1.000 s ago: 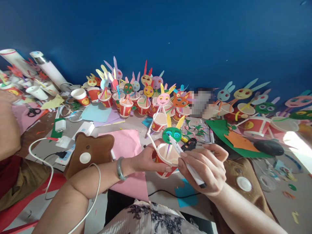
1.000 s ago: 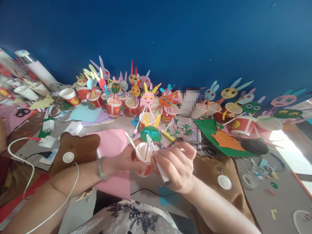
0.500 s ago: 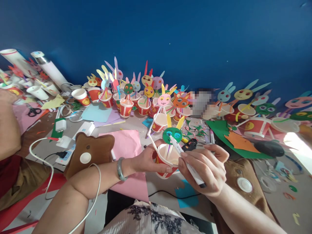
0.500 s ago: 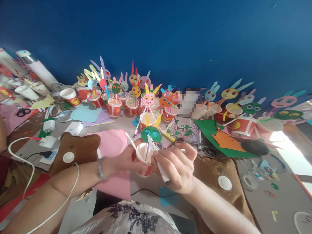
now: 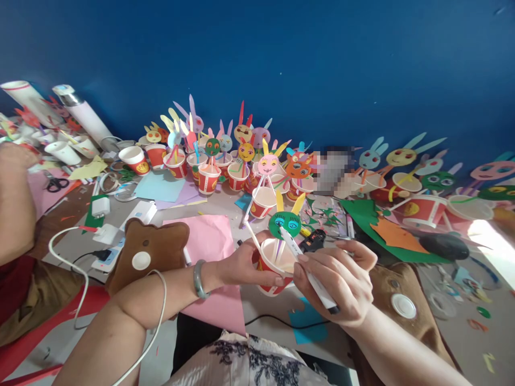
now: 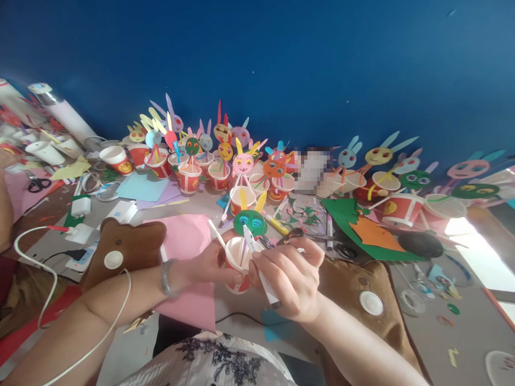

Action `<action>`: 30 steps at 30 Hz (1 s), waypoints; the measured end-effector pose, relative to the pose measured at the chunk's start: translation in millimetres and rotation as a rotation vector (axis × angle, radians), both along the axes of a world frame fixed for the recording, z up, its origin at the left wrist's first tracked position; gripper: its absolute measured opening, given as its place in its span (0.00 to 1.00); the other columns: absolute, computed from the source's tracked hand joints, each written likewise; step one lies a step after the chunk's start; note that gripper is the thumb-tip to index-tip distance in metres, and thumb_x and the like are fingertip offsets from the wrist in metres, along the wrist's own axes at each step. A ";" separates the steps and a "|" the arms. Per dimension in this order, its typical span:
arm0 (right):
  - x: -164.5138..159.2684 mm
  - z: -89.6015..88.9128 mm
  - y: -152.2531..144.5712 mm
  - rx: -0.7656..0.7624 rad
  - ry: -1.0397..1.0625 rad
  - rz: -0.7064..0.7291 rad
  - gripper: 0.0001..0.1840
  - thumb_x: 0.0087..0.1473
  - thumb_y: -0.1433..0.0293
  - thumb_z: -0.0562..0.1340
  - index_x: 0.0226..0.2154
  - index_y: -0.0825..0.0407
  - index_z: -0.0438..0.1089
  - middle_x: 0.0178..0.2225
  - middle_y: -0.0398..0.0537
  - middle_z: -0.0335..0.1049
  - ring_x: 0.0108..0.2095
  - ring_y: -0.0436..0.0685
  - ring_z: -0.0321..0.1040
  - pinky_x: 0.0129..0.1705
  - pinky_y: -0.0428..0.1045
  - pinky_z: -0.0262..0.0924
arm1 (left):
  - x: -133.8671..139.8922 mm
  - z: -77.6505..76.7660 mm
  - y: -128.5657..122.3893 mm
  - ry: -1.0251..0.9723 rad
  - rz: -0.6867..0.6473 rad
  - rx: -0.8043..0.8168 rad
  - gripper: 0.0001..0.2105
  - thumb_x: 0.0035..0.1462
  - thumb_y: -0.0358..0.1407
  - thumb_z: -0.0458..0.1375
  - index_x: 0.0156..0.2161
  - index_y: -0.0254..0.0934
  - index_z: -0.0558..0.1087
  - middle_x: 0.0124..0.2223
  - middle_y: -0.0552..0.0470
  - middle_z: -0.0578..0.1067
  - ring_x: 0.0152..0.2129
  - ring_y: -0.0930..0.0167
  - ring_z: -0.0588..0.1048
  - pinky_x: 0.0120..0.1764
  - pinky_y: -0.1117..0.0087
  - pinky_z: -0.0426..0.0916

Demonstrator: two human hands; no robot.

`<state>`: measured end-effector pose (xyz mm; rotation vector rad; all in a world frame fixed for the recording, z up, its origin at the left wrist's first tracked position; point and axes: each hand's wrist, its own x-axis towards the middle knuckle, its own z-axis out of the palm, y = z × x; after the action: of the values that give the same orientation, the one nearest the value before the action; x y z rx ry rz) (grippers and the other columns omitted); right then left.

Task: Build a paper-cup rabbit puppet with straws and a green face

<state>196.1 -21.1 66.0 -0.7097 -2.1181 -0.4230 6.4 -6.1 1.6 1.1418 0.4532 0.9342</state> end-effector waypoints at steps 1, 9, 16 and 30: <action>-0.2 -0.2 0.0 0.000 0.003 0.003 0.08 0.55 0.74 0.66 0.37 0.51 0.68 0.25 0.40 0.76 0.23 0.51 0.71 0.40 0.55 0.61 | 0.2 0.3 0.1 0.000 -0.002 -0.003 0.33 0.42 0.42 0.75 0.52 0.36 0.67 0.43 0.48 0.75 0.41 0.66 0.74 0.47 0.63 0.68; -1.7 -1.6 1.7 0.006 0.007 0.004 0.07 0.55 0.75 0.66 0.37 0.52 0.68 0.25 0.41 0.77 0.23 0.51 0.72 0.40 0.55 0.61 | 1.4 1.6 1.1 -0.025 -0.012 -0.003 0.32 0.42 0.42 0.75 0.50 0.37 0.68 0.43 0.49 0.75 0.41 0.66 0.74 0.48 0.62 0.67; 1.0 -1.3 0.7 0.004 0.010 -0.004 0.08 0.54 0.75 0.66 0.37 0.51 0.68 0.26 0.41 0.76 0.24 0.51 0.71 0.40 0.55 0.61 | 0.0 0.9 0.2 0.012 -0.017 -0.028 0.32 0.41 0.42 0.75 0.50 0.37 0.69 0.42 0.49 0.75 0.40 0.66 0.74 0.48 0.62 0.67; 0.3 -0.3 -0.8 0.008 -0.002 -0.014 0.09 0.53 0.76 0.66 0.36 0.51 0.67 0.24 0.40 0.76 0.23 0.51 0.71 0.41 0.55 0.61 | -1.2 5.8 0.2 0.039 -0.015 -0.025 0.31 0.41 0.39 0.75 0.49 0.37 0.68 0.41 0.51 0.75 0.39 0.68 0.74 0.47 0.64 0.69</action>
<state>196.4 -21.8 65.7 -0.7200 -2.1129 -0.4398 5.2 -5.9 7.4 1.1409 0.4861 0.8929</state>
